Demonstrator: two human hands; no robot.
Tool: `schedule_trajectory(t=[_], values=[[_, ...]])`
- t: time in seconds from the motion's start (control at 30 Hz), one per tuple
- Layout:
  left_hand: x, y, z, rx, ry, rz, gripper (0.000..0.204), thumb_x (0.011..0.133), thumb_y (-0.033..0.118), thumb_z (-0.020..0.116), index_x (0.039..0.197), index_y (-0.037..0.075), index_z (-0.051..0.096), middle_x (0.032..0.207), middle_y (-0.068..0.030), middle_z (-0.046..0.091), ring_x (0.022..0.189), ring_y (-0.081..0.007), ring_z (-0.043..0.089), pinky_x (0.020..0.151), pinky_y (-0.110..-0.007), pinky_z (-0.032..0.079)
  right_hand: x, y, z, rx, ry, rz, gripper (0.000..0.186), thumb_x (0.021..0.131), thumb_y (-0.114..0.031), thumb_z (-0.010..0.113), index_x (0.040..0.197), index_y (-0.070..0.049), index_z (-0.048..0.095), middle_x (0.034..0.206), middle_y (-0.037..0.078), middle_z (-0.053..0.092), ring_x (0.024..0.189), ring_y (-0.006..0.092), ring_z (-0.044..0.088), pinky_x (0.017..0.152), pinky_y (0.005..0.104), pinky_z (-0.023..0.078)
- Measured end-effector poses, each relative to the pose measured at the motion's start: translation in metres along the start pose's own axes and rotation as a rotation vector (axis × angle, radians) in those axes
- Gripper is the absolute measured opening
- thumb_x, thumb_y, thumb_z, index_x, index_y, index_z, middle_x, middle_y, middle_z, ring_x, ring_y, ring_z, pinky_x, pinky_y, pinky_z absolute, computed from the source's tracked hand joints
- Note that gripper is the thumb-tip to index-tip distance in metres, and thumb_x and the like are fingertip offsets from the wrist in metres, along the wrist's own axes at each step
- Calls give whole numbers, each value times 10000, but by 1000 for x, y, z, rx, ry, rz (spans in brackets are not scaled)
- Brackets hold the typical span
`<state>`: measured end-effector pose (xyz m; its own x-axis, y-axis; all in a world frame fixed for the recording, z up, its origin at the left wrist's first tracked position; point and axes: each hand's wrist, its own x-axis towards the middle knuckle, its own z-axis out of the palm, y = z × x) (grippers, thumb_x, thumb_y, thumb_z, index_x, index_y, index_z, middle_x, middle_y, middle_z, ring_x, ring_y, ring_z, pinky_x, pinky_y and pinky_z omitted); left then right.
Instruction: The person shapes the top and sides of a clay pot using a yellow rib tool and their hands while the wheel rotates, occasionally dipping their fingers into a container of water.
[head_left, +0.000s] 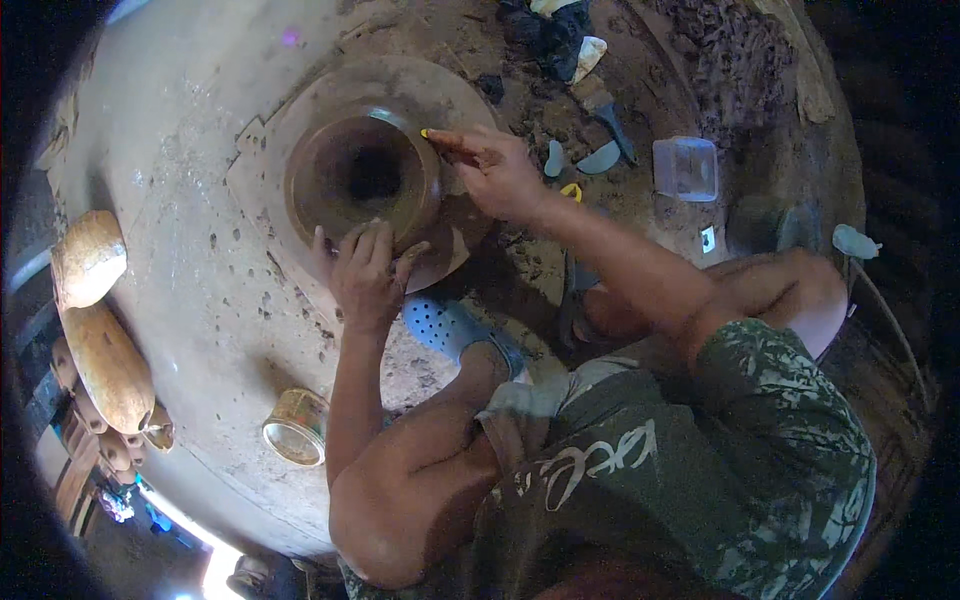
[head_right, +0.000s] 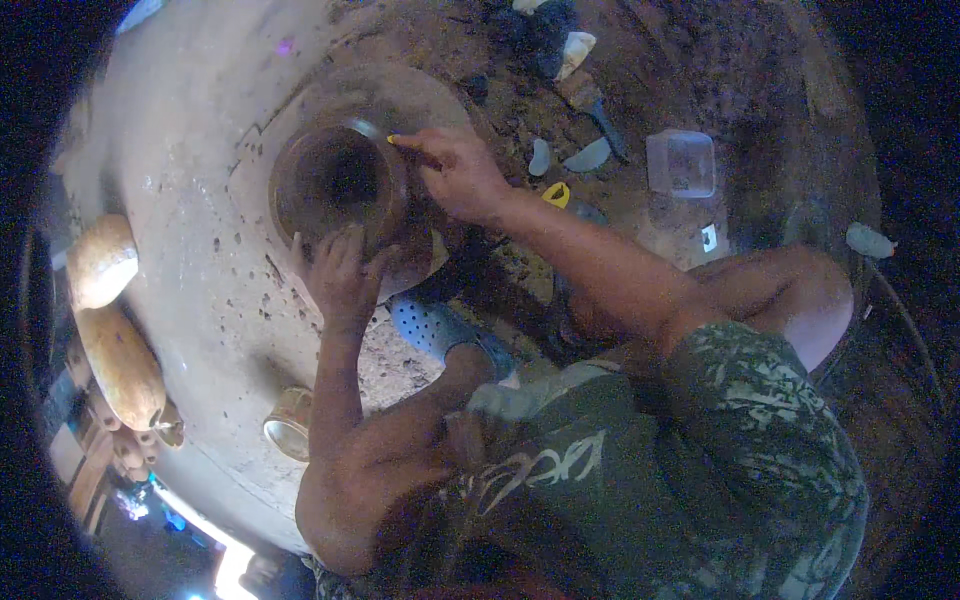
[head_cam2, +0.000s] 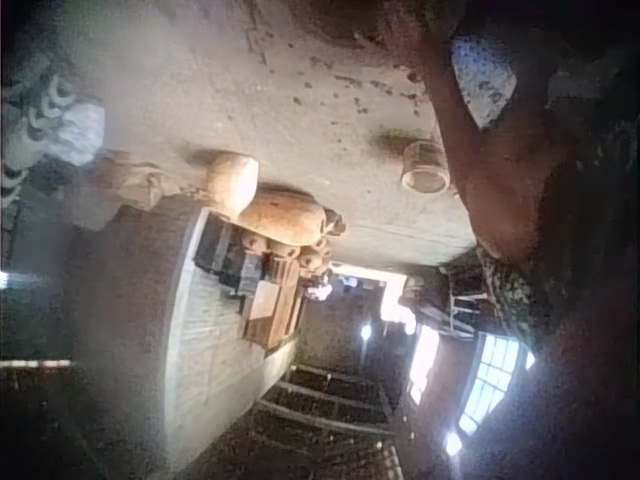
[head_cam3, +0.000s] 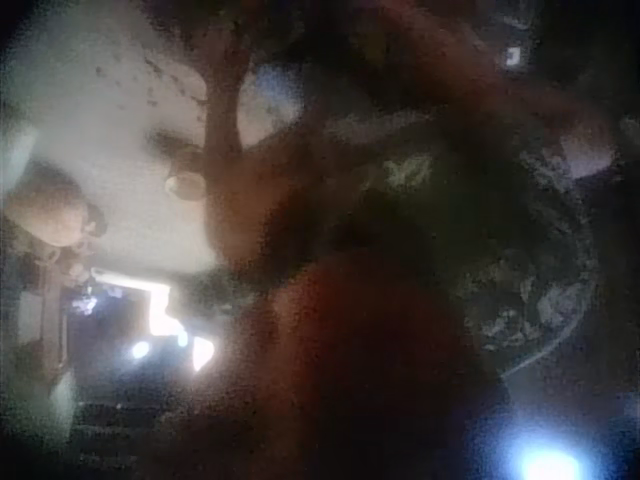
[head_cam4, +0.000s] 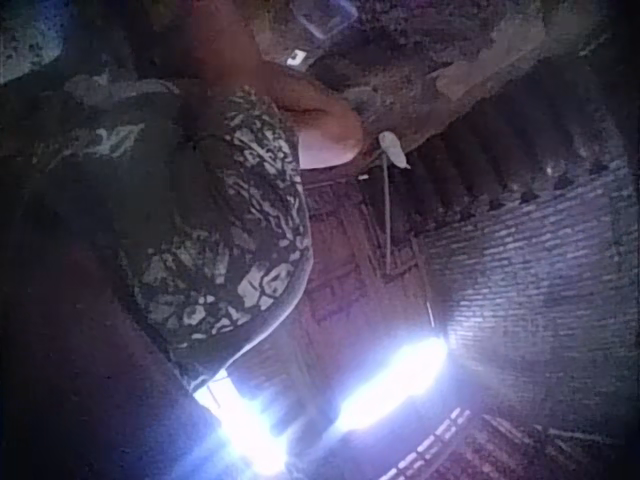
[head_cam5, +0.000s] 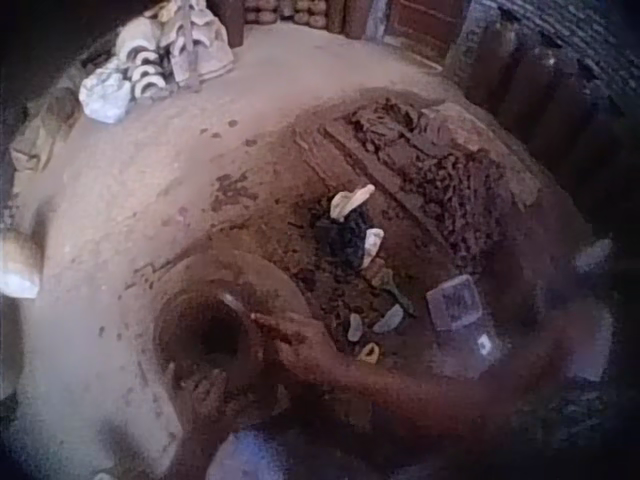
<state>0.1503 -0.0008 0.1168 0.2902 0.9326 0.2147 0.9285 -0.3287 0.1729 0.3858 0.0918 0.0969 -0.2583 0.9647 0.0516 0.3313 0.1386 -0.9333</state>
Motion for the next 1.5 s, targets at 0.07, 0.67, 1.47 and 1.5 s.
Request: schedule_trajectory(t=[0.07, 0.67, 1.47, 1.5], values=[[4, 8, 1, 16, 23, -17, 528, 867, 563, 723, 1066, 74, 747, 1019, -54, 758, 1027, -228, 688, 1208, -601, 246, -4, -3, -1, -51, 21, -67, 482, 861, 75, 603, 1314, -57, 703, 1134, 137, 707, 1039, 251, 701, 927, 328, 544], [-8, -68, -27, -72, 31, -40, 970, 681, 670, 848, 1427, 107, 591, 1540, -159, 506, 1444, -396, 439, 1195, -651, 241, 72, 11, -19, -161, -2, -29, 367, 966, -26, 607, 1299, -126, 729, 1031, 142, 703, 988, 263, 700, 928, 351, 541], [-16, 6, 23, -340, 351, -448, 968, 736, 570, 872, 1485, 90, 491, 1518, -192, 470, 1421, -428, 436, 1221, -527, 290, -37, 4, -18, -196, -44, -106, 451, 889, -70, 644, 1337, -98, 698, 1027, 135, 722, 885, 278, 695, 817, 345, 542], [-17, 3, 21, -422, 434, -460, 963, 776, 537, 859, 1515, 79, 445, 1521, -202, 464, 1422, -425, 434, 1224, -506, 295, -41, 3, -19, -156, -87, -102, 440, 905, -69, 641, 1342, -78, 690, 1030, 127, 729, 886, 262, 697, 821, 336, 540]])
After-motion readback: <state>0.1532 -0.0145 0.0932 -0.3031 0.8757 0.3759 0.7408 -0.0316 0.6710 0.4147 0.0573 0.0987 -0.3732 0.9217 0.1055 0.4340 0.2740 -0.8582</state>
